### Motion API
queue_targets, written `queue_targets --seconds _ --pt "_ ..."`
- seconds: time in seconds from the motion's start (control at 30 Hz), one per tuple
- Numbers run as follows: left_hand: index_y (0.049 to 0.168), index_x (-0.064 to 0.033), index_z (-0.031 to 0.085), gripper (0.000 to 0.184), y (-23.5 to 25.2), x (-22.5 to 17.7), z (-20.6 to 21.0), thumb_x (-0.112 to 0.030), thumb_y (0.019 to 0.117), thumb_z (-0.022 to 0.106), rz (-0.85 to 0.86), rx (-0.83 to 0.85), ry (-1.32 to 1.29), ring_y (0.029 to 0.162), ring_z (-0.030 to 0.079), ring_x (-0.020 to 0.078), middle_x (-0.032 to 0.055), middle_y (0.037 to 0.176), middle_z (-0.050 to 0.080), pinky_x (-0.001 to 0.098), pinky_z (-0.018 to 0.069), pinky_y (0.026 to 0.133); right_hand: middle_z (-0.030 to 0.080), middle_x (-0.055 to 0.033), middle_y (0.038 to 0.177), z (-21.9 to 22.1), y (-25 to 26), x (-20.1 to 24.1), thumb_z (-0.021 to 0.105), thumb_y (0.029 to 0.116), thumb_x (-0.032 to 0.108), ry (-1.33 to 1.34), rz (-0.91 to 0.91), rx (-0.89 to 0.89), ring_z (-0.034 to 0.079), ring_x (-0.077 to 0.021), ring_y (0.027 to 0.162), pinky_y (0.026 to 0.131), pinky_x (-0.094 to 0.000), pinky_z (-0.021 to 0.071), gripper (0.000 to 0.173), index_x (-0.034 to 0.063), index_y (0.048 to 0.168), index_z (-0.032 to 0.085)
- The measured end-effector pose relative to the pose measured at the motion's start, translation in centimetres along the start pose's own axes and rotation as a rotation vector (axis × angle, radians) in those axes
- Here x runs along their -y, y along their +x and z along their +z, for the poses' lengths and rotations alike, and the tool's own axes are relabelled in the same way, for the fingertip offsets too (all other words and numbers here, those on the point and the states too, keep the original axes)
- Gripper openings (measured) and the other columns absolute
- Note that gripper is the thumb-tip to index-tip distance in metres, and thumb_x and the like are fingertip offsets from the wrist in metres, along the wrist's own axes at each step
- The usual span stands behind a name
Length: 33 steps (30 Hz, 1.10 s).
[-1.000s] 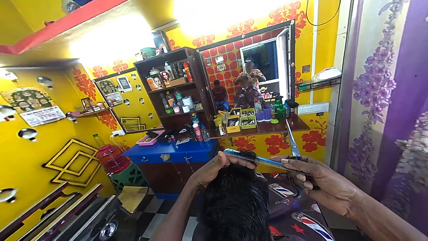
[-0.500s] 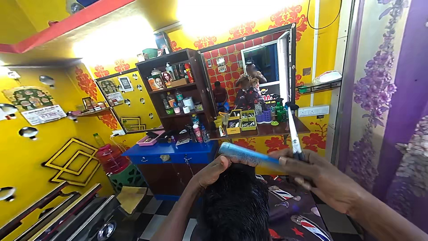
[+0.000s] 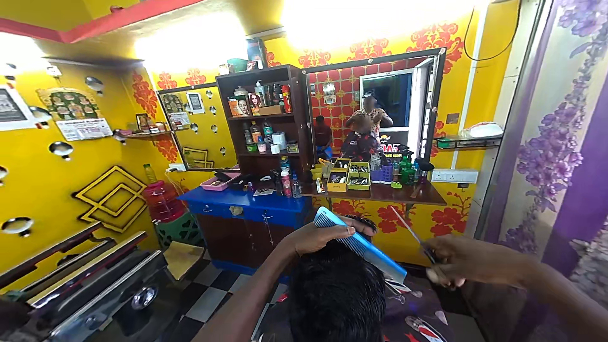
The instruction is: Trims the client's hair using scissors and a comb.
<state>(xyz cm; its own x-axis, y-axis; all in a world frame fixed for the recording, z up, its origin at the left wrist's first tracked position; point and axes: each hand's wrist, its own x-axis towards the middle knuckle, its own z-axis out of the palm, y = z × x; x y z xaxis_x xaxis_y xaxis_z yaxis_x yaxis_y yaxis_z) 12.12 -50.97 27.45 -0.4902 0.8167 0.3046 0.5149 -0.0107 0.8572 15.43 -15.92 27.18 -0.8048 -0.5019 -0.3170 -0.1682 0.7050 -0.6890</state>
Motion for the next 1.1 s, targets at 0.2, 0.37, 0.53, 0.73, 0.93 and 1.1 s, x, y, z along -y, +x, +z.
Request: queue_targets --seconds 0.2,0.37,0.53,0.73,0.93,1.1 --pt "0.125 -0.0017 0.068 0.039 -0.2 -0.5 0.1 -0.022 0.1069 0.04 -0.022 -0.024 0.05 0.125 0.057 0.0097 0.0056 0.131 0.066 0.0317 0.043 0.111 0.064 -0.0081 0.096 -0.9 -0.2 1.1 0.072 0.0875 -0.005 -0.101 -0.08 0.072 0.061 -0.0144 0.08 0.072 -0.032 0.052 0.031 0.0015 0.116 0.061" --pt "0.125 -0.0024 0.067 0.038 -0.1 -0.9 0.2 -0.022 0.1062 0.041 -0.036 -0.02 0.102 0.123 0.057 0.006 0.0037 0.129 0.066 0.0293 0.0432 0.109 0.061 -0.0133 0.11 -0.8 -0.3 3.5 0.083 0.085 0.014 -0.301 -0.116 0.125 0.061 -0.0231 0.098 0.085 -0.0411 0.0514 0.051 0.0019 0.125 0.054" --pt "0.127 -0.0018 0.067 0.039 0.0 -1.1 0.4 -0.023 0.1059 0.041 -0.047 -0.025 0.137 0.125 0.056 0.0074 0.0056 0.131 0.065 0.0299 0.0424 0.11 0.062 -0.0146 0.111 -0.5 0.6 5.3 0.085 0.0846 0.019 -0.423 -0.123 0.12 0.061 -0.0258 0.098 0.086 -0.0458 0.0505 0.052 0.0012 0.123 0.055" --pt "0.122 -0.0027 0.069 0.033 -0.2 -1.5 0.7 -0.019 0.1044 0.045 -0.076 -0.064 0.125 0.12 0.057 0.0014 0.0003 0.125 0.067 0.0255 0.0435 0.108 0.062 -0.0129 0.103 -0.8 0.7 7.3 0.079 0.0901 0.018 -0.485 -0.138 0.122 0.061 -0.023 0.093 0.084 -0.0442 0.0496 0.044 0.0007 0.123 0.056" --pt "0.126 -0.0029 0.068 0.038 0.0 -1.0 0.6 -0.023 0.1063 0.043 -0.032 -0.017 0.136 0.125 0.058 0.0097 0.005 0.13 0.067 0.0311 0.0442 0.11 0.062 -0.0133 0.097 -1.2 0.3 7.8 0.072 0.095 0.014 -0.57 -0.11 0.065 0.06 -0.0241 0.082 0.075 -0.0442 0.0503 0.032 0.0029 0.123 0.06" --pt "0.125 -0.0027 0.068 0.038 0.1 -1.1 0.6 -0.022 0.1059 0.042 -0.03 -0.008 0.149 0.125 0.058 0.0097 0.0052 0.129 0.067 0.031 0.0436 0.11 0.067 -0.009 0.094 -2.0 0.2 5.9 0.063 0.0951 -0.001 -0.521 -0.203 0.104 0.062 -0.0201 0.08 0.074 -0.0412 0.0514 0.021 0.0042 0.115 0.063"
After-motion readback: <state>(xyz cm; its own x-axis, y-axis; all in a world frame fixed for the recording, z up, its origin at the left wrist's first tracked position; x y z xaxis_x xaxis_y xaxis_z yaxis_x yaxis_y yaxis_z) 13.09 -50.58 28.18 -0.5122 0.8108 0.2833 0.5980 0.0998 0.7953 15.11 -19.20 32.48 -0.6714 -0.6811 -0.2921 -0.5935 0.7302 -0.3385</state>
